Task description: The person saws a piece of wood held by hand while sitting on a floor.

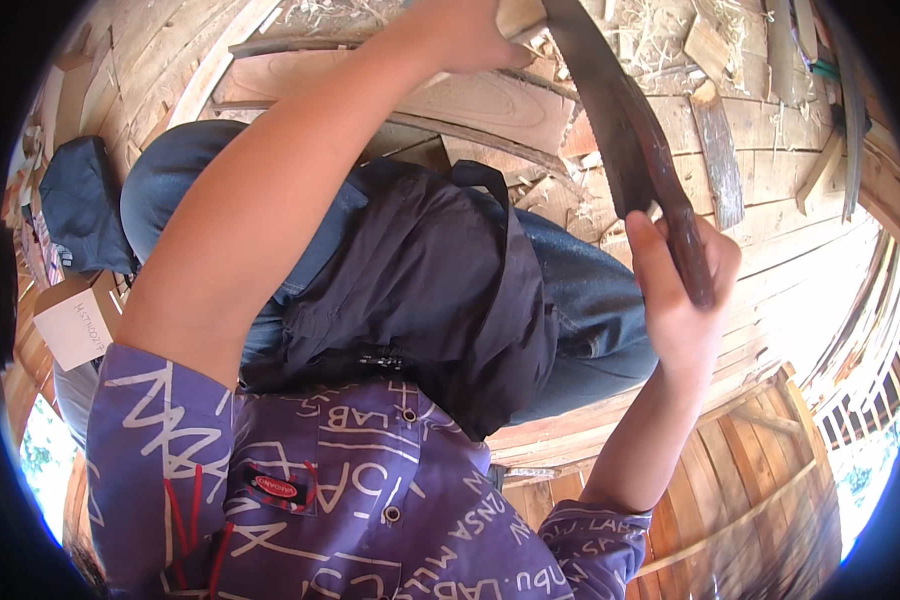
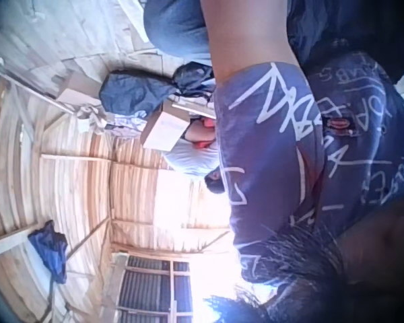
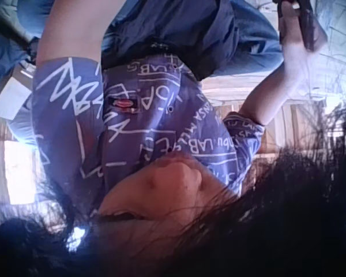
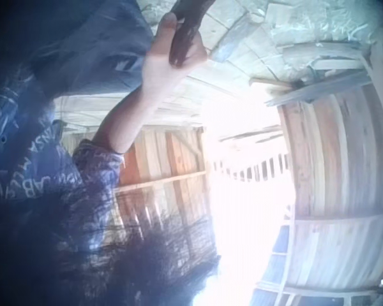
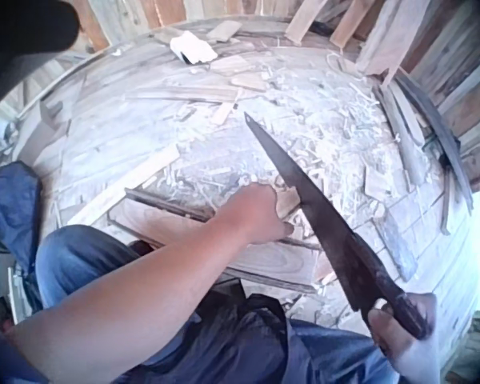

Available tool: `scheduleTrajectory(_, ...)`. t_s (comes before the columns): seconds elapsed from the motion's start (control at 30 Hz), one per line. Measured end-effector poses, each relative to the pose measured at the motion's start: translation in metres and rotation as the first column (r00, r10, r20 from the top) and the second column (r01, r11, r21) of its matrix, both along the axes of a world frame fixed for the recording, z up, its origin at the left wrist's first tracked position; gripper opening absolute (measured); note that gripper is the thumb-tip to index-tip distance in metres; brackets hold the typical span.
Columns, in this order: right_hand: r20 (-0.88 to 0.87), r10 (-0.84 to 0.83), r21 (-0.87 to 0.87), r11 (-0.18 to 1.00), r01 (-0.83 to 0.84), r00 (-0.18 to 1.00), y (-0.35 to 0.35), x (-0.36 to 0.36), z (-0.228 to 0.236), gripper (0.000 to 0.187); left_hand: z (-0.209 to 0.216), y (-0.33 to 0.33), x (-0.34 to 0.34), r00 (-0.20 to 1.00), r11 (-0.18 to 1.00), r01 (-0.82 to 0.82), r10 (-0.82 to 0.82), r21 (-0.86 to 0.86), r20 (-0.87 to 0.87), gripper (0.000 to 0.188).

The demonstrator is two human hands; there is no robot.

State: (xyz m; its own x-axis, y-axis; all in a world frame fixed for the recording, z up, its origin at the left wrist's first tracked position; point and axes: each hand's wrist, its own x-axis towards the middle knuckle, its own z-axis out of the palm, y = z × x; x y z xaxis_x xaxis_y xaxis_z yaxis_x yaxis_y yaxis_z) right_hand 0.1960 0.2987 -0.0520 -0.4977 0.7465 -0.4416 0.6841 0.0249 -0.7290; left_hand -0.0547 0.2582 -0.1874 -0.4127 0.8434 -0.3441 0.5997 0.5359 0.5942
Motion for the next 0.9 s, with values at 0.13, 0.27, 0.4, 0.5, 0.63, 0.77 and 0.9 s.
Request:
scheduleTrajectory(0.13, 0.114, -0.057, 0.049, 0.997, 0.051, 0.992, -0.007, 0.054, 0.048, 0.036, 0.012, 0.004, -0.005, 0.985, 0.997, -0.036, 0.046, -0.064, 0.167, 0.045)
scheduleTrajectory(0.27, 0.233, 0.100, 0.344, 0.922, -0.178, 0.967, -0.024, 0.150, 0.089, 0.046, 0.018, 0.002, -0.004, 0.993, 0.998, -0.034, 0.039, -0.046, 0.113, 0.045)
scheduleTrajectory(0.4, 0.157, 0.069, 0.209, 0.973, -0.102, 0.985, -0.044, 0.171, 0.121, 0.046, 0.021, 0.001, 0.002, 0.992, 0.998, -0.061, 0.064, -0.034, 0.110, 0.048)
scheduleTrajectory(0.5, 0.214, 0.026, 0.201, 0.977, -0.070, 0.977, -0.049, 0.171, 0.128, 0.048, 0.016, 0.005, 0.000, 0.996, 0.995, -0.060, 0.065, -0.073, 0.068, 0.050)
scheduleTrajectory(0.63, 0.088, 0.035, 0.225, 0.973, -0.055, 0.995, -0.037, 0.153, 0.104, 0.035, 0.024, 0.004, -0.001, 0.999, 0.999, 0.017, -0.015, -0.043, 0.037, 0.049)
scheduleTrajectory(0.77, 0.018, -0.050, 0.046, 0.998, 0.049, 0.999, -0.014, 0.049, 0.009, 0.032, 0.011, 0.005, 0.002, 0.997, 0.996, 0.047, -0.051, -0.078, -0.051, 0.050)
scheduleTrajectory(0.9, -0.059, -0.007, 0.009, 1.000, 0.007, 0.998, 0.002, 0.002, 0.014, 0.031, 0.005, 0.004, -0.007, 0.998, 0.997, 0.013, -0.018, -0.072, -0.062, 0.050)
